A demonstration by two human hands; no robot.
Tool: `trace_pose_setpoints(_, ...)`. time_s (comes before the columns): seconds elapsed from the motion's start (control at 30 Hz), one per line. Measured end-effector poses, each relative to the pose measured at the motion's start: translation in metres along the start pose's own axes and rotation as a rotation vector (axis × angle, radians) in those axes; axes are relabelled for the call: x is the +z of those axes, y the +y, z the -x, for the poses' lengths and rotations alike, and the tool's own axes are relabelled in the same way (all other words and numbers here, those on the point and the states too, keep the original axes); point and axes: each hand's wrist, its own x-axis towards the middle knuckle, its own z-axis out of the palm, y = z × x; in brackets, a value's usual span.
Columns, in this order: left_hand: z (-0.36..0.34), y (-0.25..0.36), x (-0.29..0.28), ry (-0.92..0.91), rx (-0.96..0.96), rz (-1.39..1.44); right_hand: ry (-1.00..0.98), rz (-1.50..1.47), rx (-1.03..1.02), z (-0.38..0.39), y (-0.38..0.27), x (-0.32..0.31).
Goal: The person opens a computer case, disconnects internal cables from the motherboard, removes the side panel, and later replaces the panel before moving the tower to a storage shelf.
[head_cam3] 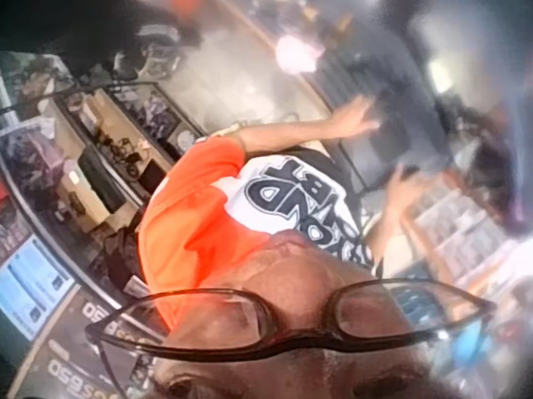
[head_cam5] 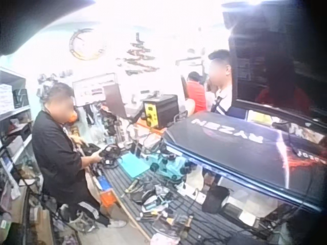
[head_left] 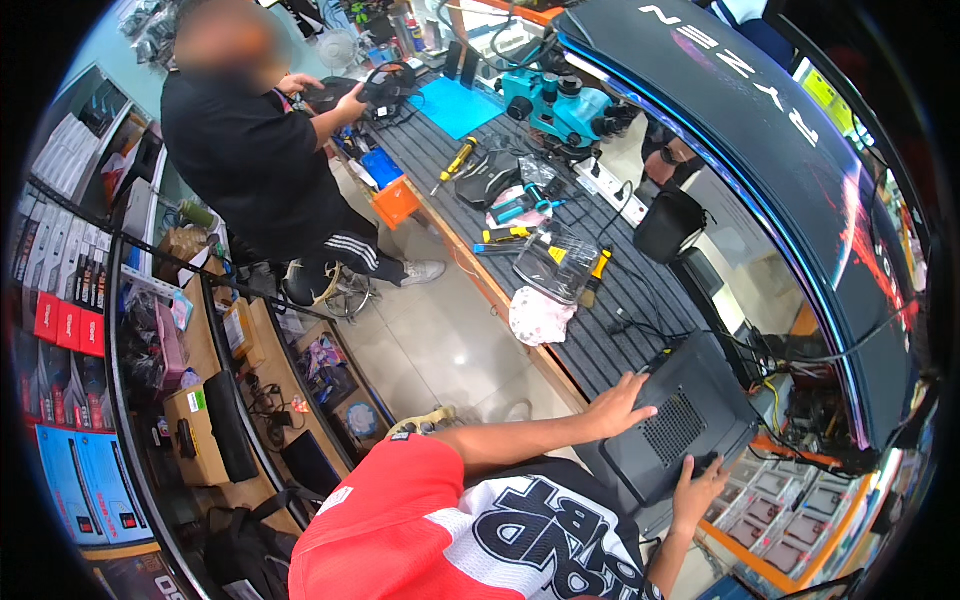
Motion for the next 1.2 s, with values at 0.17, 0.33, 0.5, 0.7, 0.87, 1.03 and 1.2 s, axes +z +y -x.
trace_pose_setpoints(0.17,-0.005,-0.014,0.014,0.112,0.113,-0.032,0.041,-0.07,-0.26,-0.02,-0.031,-0.011)
trace_pose_setpoints(0.33,-0.009,0.001,0.015,0.066,0.106,-0.018,0.065,-0.024,-0.227,-0.037,-0.025,0.004)
trace_pose_setpoints(0.5,-0.011,0.009,0.022,0.067,0.122,-0.078,0.028,-0.056,-0.176,-0.033,-0.013,0.01)
trace_pose_setpoints(0.7,-0.005,0.016,0.022,0.083,0.142,-0.141,0.029,-0.06,-0.172,-0.031,-0.011,0.01)
trace_pose_setpoints(0.87,-0.001,-0.002,0.02,0.139,0.127,-0.108,0.02,-0.132,-0.259,-0.055,-0.05,-0.013)
trace_pose_setpoints(1.03,0.005,-0.004,0.022,0.06,0.065,-0.035,-0.003,-0.402,-0.451,-0.142,-0.11,-0.02)
trace_pose_setpoints(1.2,0.012,-0.007,0.017,0.089,0.054,-0.026,-0.112,-0.467,-0.431,-0.214,-0.167,0.015)
